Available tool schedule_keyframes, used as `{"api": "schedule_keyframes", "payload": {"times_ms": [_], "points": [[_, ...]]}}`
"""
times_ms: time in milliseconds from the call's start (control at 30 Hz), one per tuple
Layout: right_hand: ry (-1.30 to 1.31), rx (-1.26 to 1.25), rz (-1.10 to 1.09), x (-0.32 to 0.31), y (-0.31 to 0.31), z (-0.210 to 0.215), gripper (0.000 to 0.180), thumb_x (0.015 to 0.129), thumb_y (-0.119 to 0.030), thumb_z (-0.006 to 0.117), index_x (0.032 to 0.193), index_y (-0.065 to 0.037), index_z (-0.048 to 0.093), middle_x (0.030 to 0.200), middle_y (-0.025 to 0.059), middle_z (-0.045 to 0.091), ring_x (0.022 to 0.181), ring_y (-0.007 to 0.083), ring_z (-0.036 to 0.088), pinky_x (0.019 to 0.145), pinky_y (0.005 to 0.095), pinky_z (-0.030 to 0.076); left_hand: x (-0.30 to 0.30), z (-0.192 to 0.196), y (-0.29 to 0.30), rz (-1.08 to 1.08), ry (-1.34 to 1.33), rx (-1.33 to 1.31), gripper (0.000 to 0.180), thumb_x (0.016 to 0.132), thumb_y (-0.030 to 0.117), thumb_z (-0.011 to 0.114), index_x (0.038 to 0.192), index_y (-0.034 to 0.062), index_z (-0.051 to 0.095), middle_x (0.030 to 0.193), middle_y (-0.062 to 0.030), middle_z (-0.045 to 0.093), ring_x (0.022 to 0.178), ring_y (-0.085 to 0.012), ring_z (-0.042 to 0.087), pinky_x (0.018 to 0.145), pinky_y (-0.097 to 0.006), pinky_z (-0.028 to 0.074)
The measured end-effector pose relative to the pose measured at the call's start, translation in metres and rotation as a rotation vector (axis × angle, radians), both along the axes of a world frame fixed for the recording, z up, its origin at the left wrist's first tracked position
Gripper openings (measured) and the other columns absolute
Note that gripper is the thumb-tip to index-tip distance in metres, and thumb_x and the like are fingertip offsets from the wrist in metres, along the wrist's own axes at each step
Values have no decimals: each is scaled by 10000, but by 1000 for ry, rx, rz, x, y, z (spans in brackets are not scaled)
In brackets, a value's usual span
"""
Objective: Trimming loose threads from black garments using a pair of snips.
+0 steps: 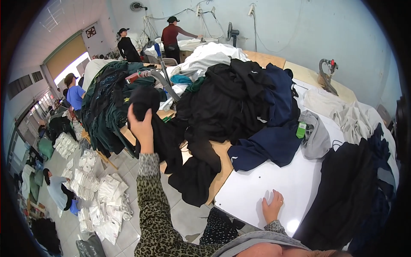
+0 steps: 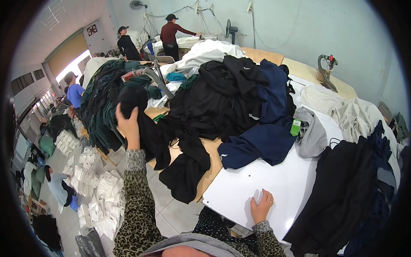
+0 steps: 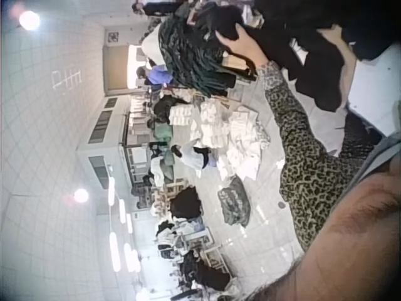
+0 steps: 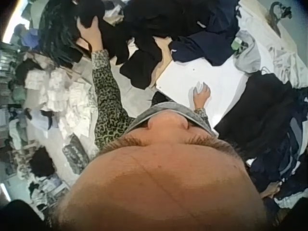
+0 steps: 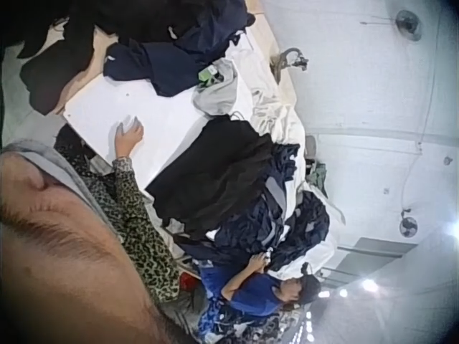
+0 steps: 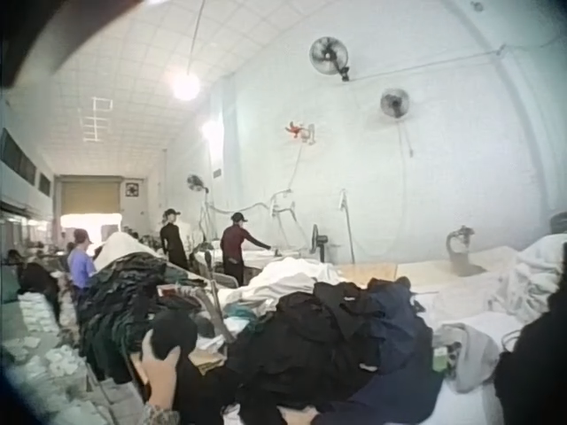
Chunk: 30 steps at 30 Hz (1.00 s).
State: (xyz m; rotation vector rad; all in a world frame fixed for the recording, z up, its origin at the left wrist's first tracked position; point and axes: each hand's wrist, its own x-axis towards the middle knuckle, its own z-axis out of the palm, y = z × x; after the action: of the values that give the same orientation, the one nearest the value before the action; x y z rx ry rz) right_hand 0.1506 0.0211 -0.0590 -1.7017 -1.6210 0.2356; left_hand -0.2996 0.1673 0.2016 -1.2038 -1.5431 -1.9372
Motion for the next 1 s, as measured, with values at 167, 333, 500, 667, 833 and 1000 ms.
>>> {"api": "schedule_keyframes", "payload": {"times_ms": [167, 333, 500, 667, 833, 1000], "points": [[2, -4, -2, 3, 0, -6, 507, 719, -126, 653, 1178, 8, 484, 1139, 177, 483, 1130, 342, 412, 975, 462, 293, -55, -90, 53, -149, -86, -522, 742, 705, 307, 767, 1261, -86, 471, 1262, -266, 518, 1183, -322, 518, 979, -356, 407], [-3, -1, -10, 4, 1, -8, 478, 714, -119, 649, 1154, -1, 503, 1118, 162, 497, 1117, 338, 424, 964, 458, 299, 6, -163, 27, -402, -192, -684, 366, 705, 205, 725, 972, -34, 652, 833, -161, 676, 776, -225, 665, 711, -328, 515], [-34, 17, -3, 8, 3, -8, 394, 713, -107, 642, 1086, -24, 551, 1070, 143, 526, 1105, 324, 441, 958, 447, 308, 103, -204, -31, -692, -5, -1101, 837, 666, 389, 788, 1278, -73, 452, 1229, -256, 540, 1128, -332, 547, 932, -381, 446], [-16, 56, 51, 1, 1, -12, 331, 711, -104, 636, 1030, -36, 577, 1042, 132, 544, 1091, 317, 460, 954, 439, 319, 129, -260, -58, -423, 66, -980, 577, 724, 153, 705, 1241, -6, 503, 1054, -225, 611, 949, -303, 617, 828, -352, 488], [24, 80, 7, 12, 2, -20, 273, 713, -108, 632, 975, -42, 596, 1009, 121, 559, 1073, 313, 476, 950, 434, 324, 178, -199, -78, -1029, -888, -624, 371, 749, -26, 630, 1115, -27, 568, 1025, -56, 624, 851, -131, 602, 740, -237, 482], [88, 74, 61, 10, -3, -14, 252, 716, -120, 639, 958, -58, 607, 977, 104, 576, 1046, 296, 496, 931, 413, 328, 222, -117, -143, -1480, -1092, -664, 528, 697, -23, 633, 1208, 5, 504, 1106, -102, 598, 994, -206, 592, 876, -323, 487]]}}
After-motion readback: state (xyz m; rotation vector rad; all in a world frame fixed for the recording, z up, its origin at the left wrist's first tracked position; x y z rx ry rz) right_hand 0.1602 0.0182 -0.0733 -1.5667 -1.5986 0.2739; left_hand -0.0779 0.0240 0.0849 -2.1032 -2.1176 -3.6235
